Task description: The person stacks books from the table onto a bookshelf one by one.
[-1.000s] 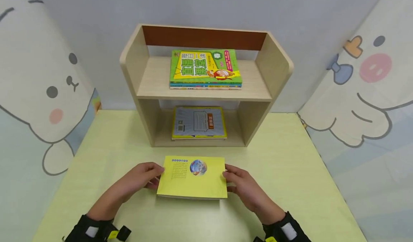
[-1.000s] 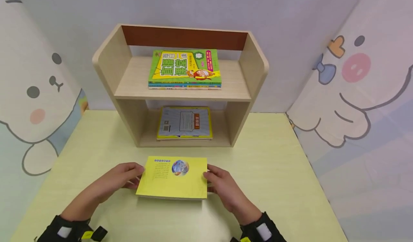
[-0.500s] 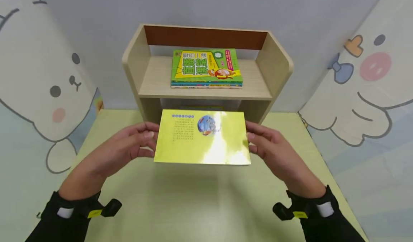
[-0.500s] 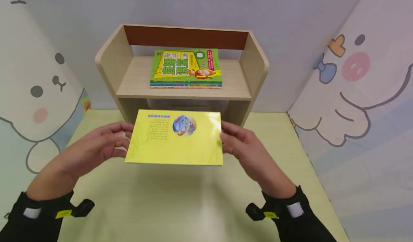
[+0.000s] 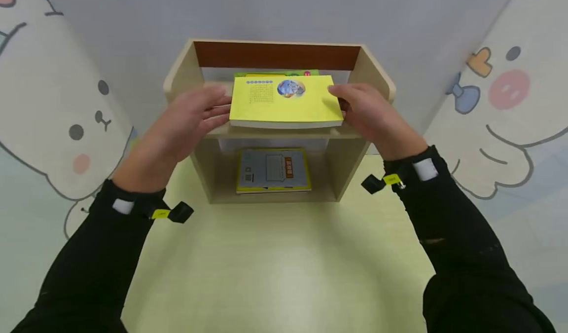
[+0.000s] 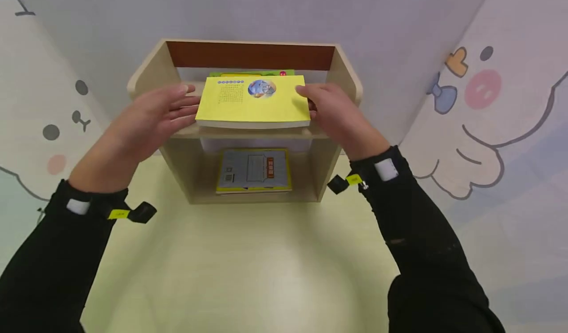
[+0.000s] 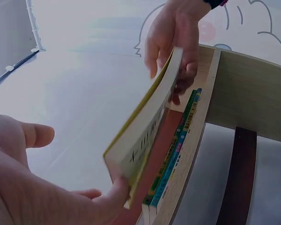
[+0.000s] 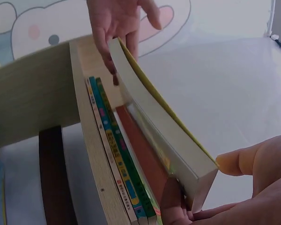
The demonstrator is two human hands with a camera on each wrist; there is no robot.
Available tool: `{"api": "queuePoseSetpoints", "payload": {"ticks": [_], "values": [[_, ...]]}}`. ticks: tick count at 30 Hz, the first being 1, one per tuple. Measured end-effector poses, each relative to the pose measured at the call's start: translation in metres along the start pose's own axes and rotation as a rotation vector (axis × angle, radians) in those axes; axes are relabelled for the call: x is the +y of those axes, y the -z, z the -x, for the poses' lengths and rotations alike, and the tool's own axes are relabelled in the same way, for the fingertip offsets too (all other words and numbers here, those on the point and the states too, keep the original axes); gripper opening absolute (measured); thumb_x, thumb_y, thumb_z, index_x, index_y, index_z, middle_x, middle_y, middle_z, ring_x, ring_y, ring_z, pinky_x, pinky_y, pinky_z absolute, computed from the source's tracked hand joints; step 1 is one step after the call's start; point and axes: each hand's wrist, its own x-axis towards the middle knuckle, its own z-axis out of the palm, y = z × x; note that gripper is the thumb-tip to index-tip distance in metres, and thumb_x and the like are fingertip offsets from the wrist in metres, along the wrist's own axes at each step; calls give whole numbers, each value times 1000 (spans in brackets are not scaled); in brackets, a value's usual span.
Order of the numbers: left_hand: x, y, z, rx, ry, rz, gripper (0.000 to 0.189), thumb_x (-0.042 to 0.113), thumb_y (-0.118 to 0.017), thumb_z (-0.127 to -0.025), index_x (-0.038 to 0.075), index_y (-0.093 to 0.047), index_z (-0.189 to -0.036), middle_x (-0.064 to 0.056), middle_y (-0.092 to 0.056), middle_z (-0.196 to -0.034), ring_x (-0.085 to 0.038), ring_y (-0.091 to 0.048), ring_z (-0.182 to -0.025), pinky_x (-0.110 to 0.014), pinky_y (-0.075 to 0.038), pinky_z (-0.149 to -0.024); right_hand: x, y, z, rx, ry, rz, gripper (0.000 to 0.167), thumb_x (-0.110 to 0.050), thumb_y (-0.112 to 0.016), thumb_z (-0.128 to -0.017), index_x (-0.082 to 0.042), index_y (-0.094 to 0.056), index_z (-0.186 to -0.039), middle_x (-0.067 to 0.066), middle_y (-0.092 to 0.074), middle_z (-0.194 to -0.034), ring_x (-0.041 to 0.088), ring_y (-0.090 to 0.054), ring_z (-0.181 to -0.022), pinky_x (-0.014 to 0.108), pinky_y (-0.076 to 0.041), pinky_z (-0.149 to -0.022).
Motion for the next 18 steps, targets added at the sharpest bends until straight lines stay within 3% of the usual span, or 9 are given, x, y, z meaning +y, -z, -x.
{"api": "queuePoseSetpoints", "payload": {"ticks": [5, 7, 9, 11, 13, 16, 18], "values": [[4, -6, -25, 82, -52, -128, 70, 44, -51, -116, -1, -36, -167, -15, -47, -166, -27, -47, -150, -39, -37, -128, -11, -15, -29, 102, -45, 175, 50, -42, -59, -115, -1, -65, -141, 3, -54, -147, 15, -49, -137, 32, -43, -116], [5, -8, -35, 136, -33, -183, 70, 48, -52, -115, 2, -38, -166, -11, -46, -165, -24, -46, -149, -38, -37, -127, -14, -22, -37, 150, -63, 297, 49, -48, -59, -113, -3, -68, -130, 3, -57, -129, 15, -51, -127, 31, -43, -109], [5, -10, -43, 182, 0, -232, 70, 52, -52, -114, 6, -39, -165, -9, -44, -166, -22, -43, -150, -39, -35, -127, -16, -27, -45, 189, -81, 412, 50, -55, -59, -111, -6, -64, -115, 4, -52, -107, 16, -52, -106, 30, -43, -96], [3, -10, -50, 206, 23, -278, 69, 53, -51, -114, 8, -40, -165, -7, -44, -167, -22, -41, -150, -42, -33, -127, -18, -32, -52, 219, -90, 544, 55, -61, -56, -110, -6, -57, -113, 5, -41, -98, 17, -47, -94, 32, -39, -86], [-1, -9, -54, 214, 37, -320, 68, 54, -50, -114, 8, -43, -164, -7, -45, -166, -22, -40, -149, -45, -31, -128, -18, -34, -57, 234, -97, 625, 61, -64, -54, -109, -4, -54, -117, 7, -38, -97, 19, -46, -90, 32, -38, -81], [-5, -8, -57, 225, 56, -368, 71, 58, -49, -113, 10, -42, -165, -7, -46, -166, -24, -40, -149, -49, -30, -129, -17, -37, -63, 231, -109, 690, 68, -66, -53, -109, -4, -55, -137, 8, -45, -108, 20, -52, -101, 32, -41, -84], [-7, -9, -57, 228, 79, -394, 75, 61, -50, -112, 11, -39, -167, -8, -47, -166, -25, -41, -149, -51, -28, -129, -14, -38, -66, 228, -122, 712, 70, -66, -53, -108, -4, -56, -143, 9, -49, -112, 22, -55, -104, 33, -42, -85]]}}
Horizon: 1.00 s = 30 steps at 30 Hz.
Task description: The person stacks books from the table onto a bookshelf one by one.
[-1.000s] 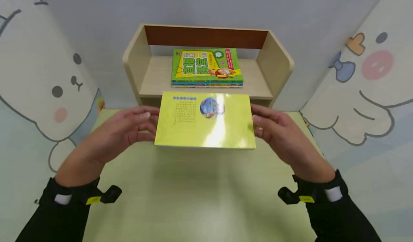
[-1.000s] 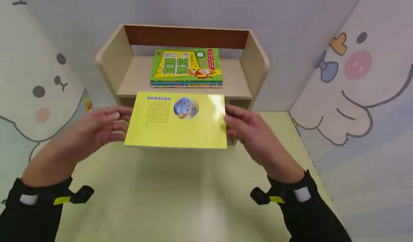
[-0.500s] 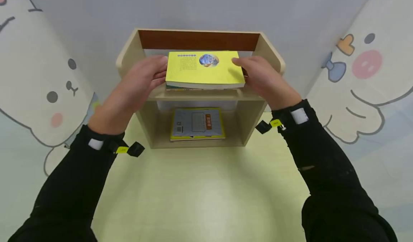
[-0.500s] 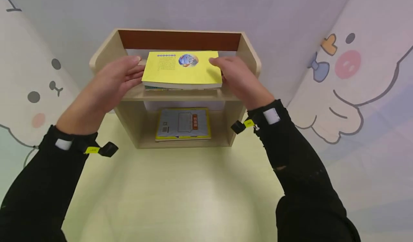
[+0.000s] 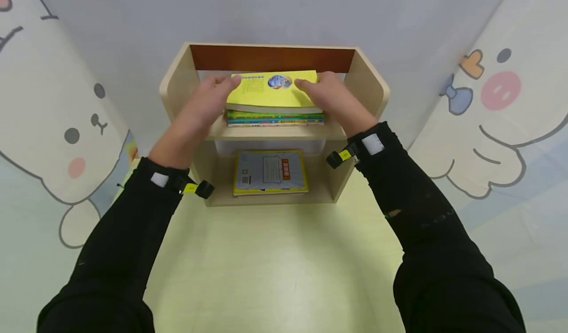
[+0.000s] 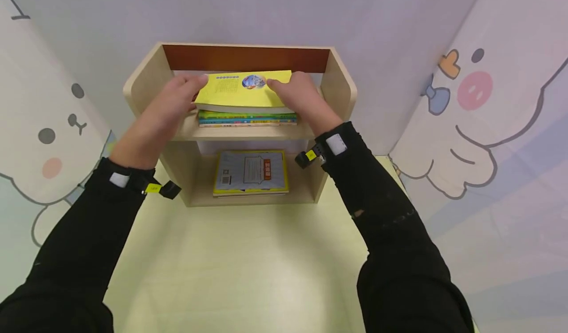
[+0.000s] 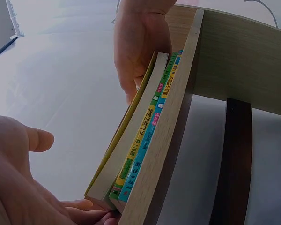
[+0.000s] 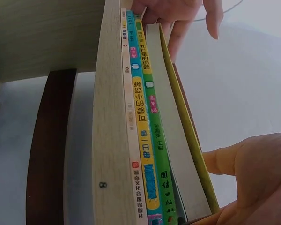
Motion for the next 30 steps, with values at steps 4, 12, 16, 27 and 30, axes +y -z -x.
{"api": "queuePoseSetpoints", "payload": {"ticks": [4, 12, 16, 27, 30], "values": [[1, -1, 4, -10, 40, -70, 85, 66, -52, -110, 12, -31, -172, -9, -46, -167, -27, -41, -149, -52, -29, -129, 3, -3, -2, -3, -4, 53, 71, -66, -53, -108, -4, -59, -143, 11, -51, -109, 24, -57, -100, 33, -43, -82], [4, 0, 8, -55, 45, -123, 87, 66, -52, -110, 12, -28, -174, -10, -52, -162, -27, -45, -144, -53, -31, -125, 5, -3, -1, -14, 7, 90, 76, -68, -52, -108, -3, -58, -146, 12, -49, -107, 24, -56, -98, 33, -42, -80], [4, 2, 8, -38, 43, -133, 88, 66, -52, -110, 10, -28, -174, -12, -50, -163, -29, -45, -144, -54, -31, -125, 4, -4, -3, -16, 21, 89, 76, -68, -52, -108, -2, -57, -146, 14, -51, -110, 27, -58, -99, 34, -44, -81], [-17, 8, 66, 76, -374, -281, 71, 42, -66, -110, 8, -40, -167, -10, -44, -170, -30, -41, -155, -54, -38, -126, 32, 0, 83, 244, 463, 12, 68, -43, -65, -112, -3, -46, -163, 21, -49, -150, 33, -51, -137, 51, -49, -109], [-42, 16, 102, 90, -557, -448, 55, 30, -73, -108, 4, -57, -153, -14, -62, -152, -33, -58, -140, -58, -49, -114, 67, -4, 123, 331, 684, 5, 41, -23, -72, -109, 1, -64, -142, 18, -63, -127, 31, -62, -117, 48, -53, -94]]}}
